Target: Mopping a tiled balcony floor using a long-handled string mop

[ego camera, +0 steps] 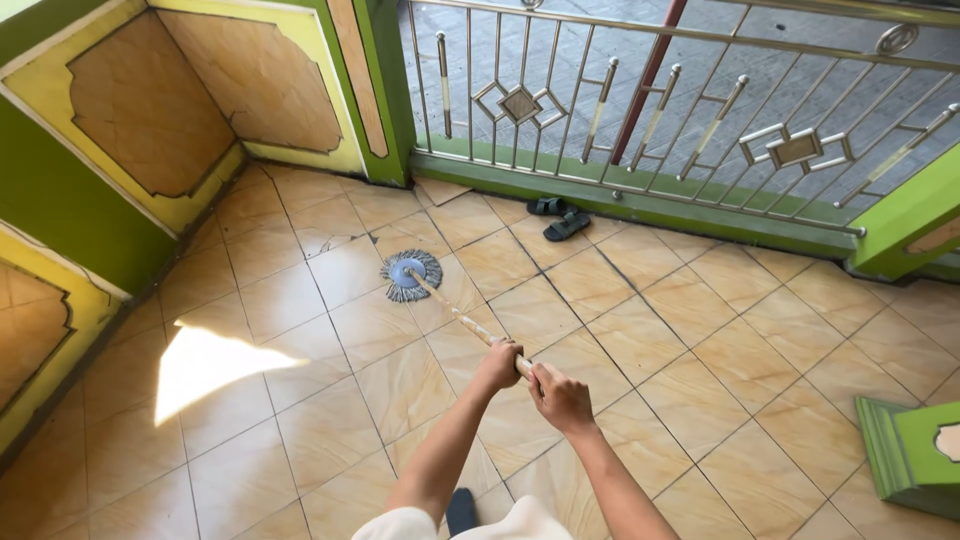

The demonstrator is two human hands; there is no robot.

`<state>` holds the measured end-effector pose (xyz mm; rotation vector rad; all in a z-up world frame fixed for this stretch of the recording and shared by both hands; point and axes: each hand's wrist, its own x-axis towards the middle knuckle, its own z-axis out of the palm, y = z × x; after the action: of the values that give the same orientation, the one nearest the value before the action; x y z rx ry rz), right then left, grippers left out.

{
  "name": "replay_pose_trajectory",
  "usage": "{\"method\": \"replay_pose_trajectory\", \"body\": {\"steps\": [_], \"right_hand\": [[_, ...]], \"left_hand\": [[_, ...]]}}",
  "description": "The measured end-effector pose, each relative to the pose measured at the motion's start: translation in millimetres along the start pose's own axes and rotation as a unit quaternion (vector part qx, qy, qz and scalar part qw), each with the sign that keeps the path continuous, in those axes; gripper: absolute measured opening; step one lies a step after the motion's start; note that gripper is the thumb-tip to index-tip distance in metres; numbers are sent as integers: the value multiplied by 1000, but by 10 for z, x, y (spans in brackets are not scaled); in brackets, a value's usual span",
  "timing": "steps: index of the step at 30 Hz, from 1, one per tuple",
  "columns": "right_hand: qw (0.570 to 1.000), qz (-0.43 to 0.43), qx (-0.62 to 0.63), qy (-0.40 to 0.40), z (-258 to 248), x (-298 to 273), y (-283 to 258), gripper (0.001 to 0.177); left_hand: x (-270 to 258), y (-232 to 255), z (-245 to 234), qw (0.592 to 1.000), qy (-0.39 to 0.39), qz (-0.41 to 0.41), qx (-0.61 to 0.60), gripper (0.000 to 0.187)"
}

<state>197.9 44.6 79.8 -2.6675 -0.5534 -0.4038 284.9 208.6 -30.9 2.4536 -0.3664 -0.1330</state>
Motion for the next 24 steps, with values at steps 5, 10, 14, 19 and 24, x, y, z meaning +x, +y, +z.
{"method": "replay_pose_trajectory", "body": {"steps": [5,10,14,19,24], "right_hand": [[995,-77,-7,65,-257,117,-182,11],[984,-118,31,131,97,241,-253,17],[996,-61,5,62,359,419,-422,15],[995,-51,-29,80,127,558,-617,22],[983,-112,-39,138,255,621,-657,26]], "left_hand": [[-128,127,-330,998,22,56,0,36],[-198,-18,-461,994,69,71,-54,6],[-49,-368,-508,997,15,-71,15,6],[-93,-347,-772,996,14,-56,74,13],[-411,-40,-1343,998,-7,-64,19,10]]}}
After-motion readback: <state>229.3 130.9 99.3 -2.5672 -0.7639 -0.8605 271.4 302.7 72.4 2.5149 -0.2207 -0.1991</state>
